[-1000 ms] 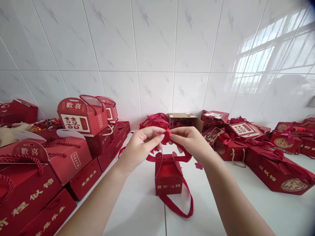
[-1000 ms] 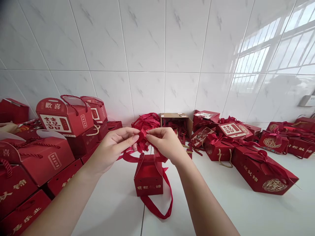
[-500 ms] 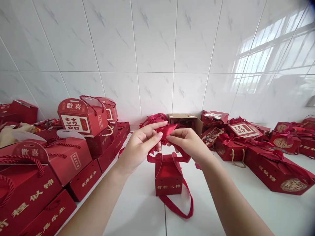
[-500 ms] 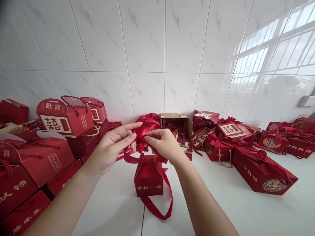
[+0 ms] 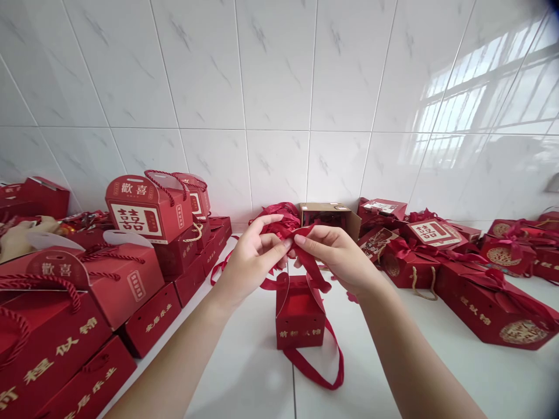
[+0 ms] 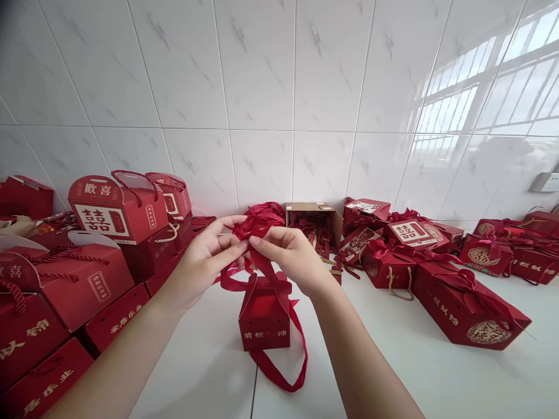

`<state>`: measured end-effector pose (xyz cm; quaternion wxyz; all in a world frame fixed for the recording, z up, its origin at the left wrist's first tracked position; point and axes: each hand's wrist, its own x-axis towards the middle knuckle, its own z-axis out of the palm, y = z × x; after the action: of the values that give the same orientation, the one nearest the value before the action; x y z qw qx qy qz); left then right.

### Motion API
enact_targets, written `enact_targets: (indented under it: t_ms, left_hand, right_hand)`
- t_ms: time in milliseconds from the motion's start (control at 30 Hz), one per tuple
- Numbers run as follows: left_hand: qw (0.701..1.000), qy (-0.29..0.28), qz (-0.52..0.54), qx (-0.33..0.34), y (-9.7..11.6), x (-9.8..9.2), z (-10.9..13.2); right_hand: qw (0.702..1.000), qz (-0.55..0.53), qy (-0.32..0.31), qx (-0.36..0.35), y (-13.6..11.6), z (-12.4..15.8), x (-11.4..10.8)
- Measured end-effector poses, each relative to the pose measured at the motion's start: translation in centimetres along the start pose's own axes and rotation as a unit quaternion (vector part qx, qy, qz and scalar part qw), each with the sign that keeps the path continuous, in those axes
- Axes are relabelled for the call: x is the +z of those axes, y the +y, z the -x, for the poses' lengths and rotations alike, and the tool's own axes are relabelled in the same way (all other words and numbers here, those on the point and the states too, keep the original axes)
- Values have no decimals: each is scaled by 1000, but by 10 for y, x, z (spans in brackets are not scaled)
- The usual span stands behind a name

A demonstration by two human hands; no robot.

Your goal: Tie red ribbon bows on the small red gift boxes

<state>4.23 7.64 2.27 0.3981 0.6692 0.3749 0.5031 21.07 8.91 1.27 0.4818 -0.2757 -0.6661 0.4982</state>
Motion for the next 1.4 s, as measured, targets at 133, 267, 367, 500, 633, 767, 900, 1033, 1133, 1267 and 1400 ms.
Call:
enact_targets:
  t_ms: [133, 267, 367, 500, 633, 767, 900, 1033, 1133, 1267, 1400]
  left_hand:
    - [998, -15, 48, -30, -1, -4, -2]
    - [991, -9, 118, -63, -2, -8, -6]
    - [986, 7, 151, -73, -3, -9, -8]
    - [988, 7, 142, -62, -3, -7, -7]
    - [999, 7, 37, -10, -2, -4, -2]
    - [969, 58, -190, 144, -4, 0, 4]
    - [893, 137, -337, 266, -9, -3, 4]
    - [842, 205, -409, 287, -16, -17, 9]
    - [834, 220, -435, 258, -28, -36, 22]
    - [844, 237, -456, 154, -63, -64, 43]
    - [875, 142, -460, 53, -105, -79, 57]
  right_hand:
    - [999, 1, -2, -49, 3, -3, -4]
    - [975, 141, -7, -170, 5, -5, -12]
    - [925, 281, 3, -256, 7, -6, -18]
    - [859, 404, 22, -312, 10, -7, -19]
    - [849, 422, 50, -313, 14, -8, -19]
    - [889, 345, 92, -286, 13, -7, -17]
    - [933, 246, 178, -192, 10, -1, -16]
    - [961, 146, 231, -37, 16, 18, -25]
    - [950, 136, 280, 4, 32, 41, -44]
    - [859, 328, 373, 123, 65, 81, -77]
    - [819, 375, 384, 202, 97, 113, -95]
